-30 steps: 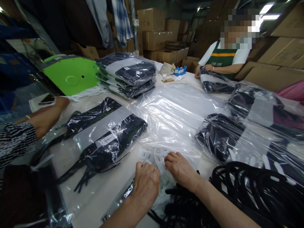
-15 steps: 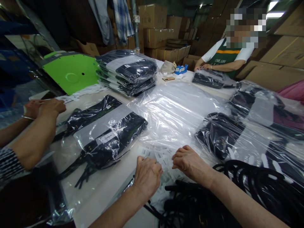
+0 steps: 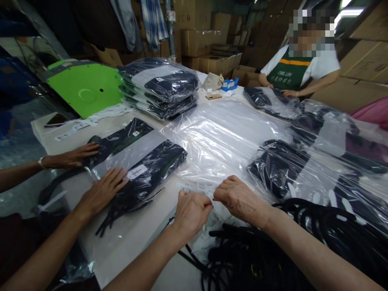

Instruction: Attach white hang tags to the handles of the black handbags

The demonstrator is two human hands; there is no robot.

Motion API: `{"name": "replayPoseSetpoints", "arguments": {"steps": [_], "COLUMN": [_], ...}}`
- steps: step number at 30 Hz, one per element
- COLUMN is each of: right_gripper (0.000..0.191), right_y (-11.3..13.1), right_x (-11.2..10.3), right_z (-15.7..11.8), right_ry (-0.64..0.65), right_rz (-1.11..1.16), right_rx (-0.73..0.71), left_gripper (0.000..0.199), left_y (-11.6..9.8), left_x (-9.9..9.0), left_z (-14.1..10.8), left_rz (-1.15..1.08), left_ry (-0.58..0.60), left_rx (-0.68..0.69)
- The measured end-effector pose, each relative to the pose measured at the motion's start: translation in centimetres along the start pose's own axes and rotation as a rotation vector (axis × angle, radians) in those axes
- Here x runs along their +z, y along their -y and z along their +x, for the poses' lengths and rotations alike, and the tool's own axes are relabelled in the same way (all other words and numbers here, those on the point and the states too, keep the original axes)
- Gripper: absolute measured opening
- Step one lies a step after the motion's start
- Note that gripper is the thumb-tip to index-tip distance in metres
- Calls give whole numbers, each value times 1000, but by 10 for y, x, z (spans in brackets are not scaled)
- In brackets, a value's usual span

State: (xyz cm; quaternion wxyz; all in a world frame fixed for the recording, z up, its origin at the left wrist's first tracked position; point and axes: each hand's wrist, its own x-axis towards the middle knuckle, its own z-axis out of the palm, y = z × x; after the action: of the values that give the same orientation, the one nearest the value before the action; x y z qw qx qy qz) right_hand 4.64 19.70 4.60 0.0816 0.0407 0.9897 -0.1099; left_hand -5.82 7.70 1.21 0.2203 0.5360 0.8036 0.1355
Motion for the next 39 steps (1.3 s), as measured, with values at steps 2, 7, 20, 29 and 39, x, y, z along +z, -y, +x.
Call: {"name": "replayPoseSetpoints", "arguments": {"steps": [2, 7, 20, 29, 39], "right_gripper": [15, 16, 12, 19, 34], "right_y": [-2, -11, -2, 13, 41], "right_x": [0, 4, 38, 68, 70], "right_z": [0, -5, -30, -33, -11], "right_ry": [-28, -194, -537, -613, -849], "right_rz": [-40, -267, -130, 400, 1908], "right_rx": [12, -43, 400, 639, 987], "left_gripper": [19, 24, 30, 30, 19], "left_y": [-1, -1, -6, -7, -8], "left_x": [-1, -4, 1, 0, 27], "left_z": [4, 7, 7, 5, -15], "left_rz": [-37, -90, 76, 80, 312], "left_ry": [15, 36, 48, -12, -214], "left_rx": [-31, -48, -35, 1, 251]}}
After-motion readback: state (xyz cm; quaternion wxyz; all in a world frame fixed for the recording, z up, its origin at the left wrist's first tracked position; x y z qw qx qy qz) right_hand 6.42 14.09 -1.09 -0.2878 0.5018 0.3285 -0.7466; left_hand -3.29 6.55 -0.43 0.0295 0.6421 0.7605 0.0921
